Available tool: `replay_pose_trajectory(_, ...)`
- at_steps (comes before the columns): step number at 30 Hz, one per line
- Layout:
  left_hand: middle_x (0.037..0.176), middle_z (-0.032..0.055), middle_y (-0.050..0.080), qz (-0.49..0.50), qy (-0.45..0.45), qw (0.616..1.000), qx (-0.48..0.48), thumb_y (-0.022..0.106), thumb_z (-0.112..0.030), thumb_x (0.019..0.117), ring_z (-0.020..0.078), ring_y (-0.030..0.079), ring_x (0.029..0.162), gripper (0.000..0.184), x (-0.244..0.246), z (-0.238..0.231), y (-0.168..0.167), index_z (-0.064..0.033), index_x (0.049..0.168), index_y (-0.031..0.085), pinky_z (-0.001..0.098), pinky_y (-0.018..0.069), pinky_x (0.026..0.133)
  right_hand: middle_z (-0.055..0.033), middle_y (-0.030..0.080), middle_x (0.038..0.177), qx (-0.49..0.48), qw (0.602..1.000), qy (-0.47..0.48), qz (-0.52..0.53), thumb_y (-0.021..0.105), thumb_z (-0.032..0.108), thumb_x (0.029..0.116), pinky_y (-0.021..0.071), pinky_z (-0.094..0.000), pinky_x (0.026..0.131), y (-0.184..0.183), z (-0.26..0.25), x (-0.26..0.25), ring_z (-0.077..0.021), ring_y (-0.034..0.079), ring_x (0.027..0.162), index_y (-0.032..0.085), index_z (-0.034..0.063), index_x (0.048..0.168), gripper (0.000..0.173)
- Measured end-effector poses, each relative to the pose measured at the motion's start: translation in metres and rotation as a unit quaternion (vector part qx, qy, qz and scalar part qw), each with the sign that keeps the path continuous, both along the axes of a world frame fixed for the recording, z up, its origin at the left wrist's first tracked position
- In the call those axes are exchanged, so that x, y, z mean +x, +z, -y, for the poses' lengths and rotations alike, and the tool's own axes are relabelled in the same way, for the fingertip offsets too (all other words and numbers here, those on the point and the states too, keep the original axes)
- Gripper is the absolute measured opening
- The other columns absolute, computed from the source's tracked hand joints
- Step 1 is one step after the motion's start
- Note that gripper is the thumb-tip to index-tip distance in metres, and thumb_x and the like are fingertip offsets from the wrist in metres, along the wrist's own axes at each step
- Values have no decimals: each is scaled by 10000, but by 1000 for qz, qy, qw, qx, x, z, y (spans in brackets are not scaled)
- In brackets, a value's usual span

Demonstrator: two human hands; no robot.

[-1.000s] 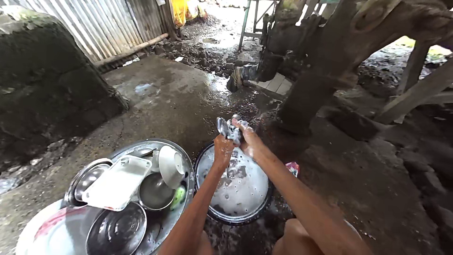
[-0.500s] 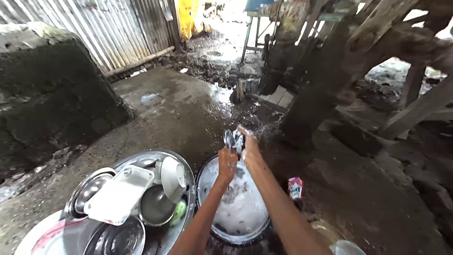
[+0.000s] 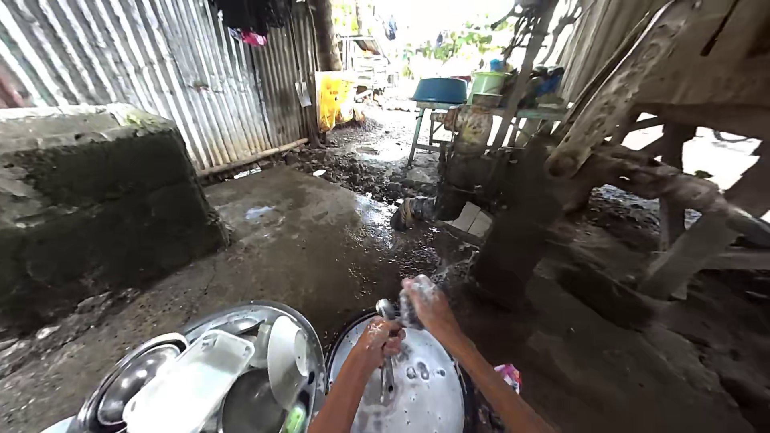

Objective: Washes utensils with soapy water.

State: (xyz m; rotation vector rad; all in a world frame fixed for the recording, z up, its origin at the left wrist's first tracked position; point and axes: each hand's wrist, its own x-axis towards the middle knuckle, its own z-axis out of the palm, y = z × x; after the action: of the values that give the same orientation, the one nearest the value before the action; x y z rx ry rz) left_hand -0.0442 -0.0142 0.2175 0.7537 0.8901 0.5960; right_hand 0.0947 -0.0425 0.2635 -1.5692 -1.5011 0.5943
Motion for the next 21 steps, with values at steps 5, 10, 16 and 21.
replay_pose_trajectory(5, 537, -63, 435, -22, -68, 991, 117, 387, -19, 1063, 3, 363, 403, 264, 13, 21, 13, -97, 841, 508, 148, 324, 396, -224, 633, 1341, -35, 987, 156, 36, 561, 208, 1029, 400, -421, 1148, -32, -19, -2, -303, 569, 1304, 658, -57, 1270, 371)
replay_pose_trajectory(10, 653, -38, 484, -94, -109, 975, 172, 451, -51, 1060, 8, 373, 446, 107, 15, 28, 17, -26, 1025, 549, 156, 326, 420, -282, 623, 1303, -128, 987, 57, 74, 456, 302, 1095, 425, -516, 1085, -19, -30, 17, -381, 602, 1233, 561, -66, 1361, 466)
replay_pose_trajectory(16, 636, -40, 492, -101, -29, 972, 210, 410, -57, 1073, 20, 416, 485, 173, 8, 25, 10, -33, 997, 563, 182, 375, 463, -254, 578, 1423, 128, 984, 108, -60, 463, 102, 1042, 345, -414, 1211, -59, 22, -13, -323, 477, 1421, 622, -114, 1292, 367)
replay_pose_trajectory(21, 661, -36, 562, -88, -83, 964, 235, 440, -26, 1035, -11, 393, 441, 131, 8, 25, 12, -11, 1020, 568, 154, 349, 429, -229, 654, 1312, 32, 994, 82, 66, 478, 187, 1056, 419, -475, 1132, -38, -1, 9, -328, 598, 1279, 621, -66, 1317, 391)
